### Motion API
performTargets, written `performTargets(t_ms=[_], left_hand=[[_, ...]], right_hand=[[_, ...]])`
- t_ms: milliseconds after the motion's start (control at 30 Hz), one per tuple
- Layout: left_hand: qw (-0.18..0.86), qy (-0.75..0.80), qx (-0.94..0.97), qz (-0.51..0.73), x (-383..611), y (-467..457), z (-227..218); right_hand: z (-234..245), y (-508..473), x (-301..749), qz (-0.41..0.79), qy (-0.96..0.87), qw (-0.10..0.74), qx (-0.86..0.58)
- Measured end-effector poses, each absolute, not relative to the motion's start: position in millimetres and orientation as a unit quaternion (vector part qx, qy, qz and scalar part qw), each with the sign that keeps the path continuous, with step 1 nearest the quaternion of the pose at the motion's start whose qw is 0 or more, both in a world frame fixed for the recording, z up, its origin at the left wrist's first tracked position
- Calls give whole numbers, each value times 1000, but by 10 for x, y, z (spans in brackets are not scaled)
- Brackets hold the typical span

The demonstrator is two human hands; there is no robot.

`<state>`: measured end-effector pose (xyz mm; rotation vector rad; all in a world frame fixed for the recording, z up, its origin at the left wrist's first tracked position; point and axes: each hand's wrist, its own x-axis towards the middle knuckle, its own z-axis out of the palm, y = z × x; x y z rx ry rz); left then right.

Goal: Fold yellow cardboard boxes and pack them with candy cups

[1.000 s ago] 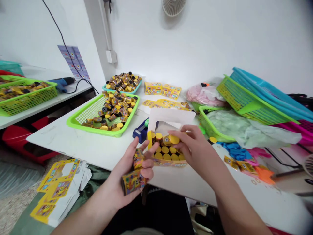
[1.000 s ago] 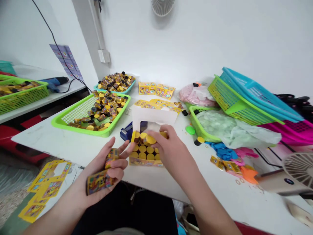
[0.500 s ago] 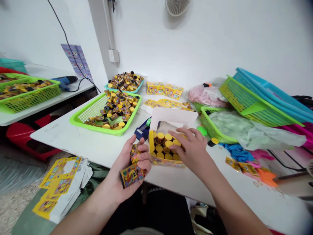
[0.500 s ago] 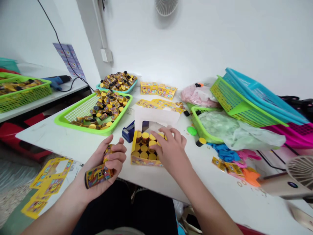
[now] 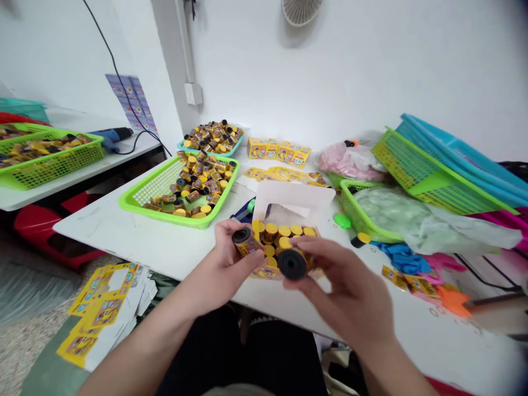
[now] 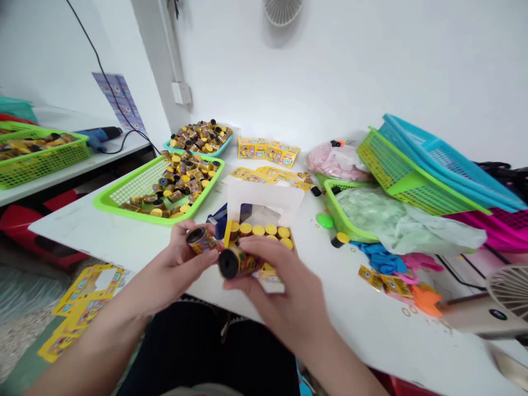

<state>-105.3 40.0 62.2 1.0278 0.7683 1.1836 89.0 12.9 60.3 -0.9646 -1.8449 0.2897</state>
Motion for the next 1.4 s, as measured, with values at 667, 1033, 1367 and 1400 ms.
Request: performTargets(t_ms=[667, 1033, 1367, 1400], left_hand=[[121, 468, 876, -3, -650, 1113, 962], [6, 470, 881, 51, -760, 1068, 891], [-6, 465, 883, -65, -707, 1051, 1004], [0, 464, 883, -69, -701, 1046, 1008]], right_hand=[[421, 511, 871, 151, -752, 258, -587], [330, 598, 769, 64, -781, 265, -562], [403, 641, 849, 94, -786, 256, -554], [418, 632, 846, 95, -789, 256, -551]])
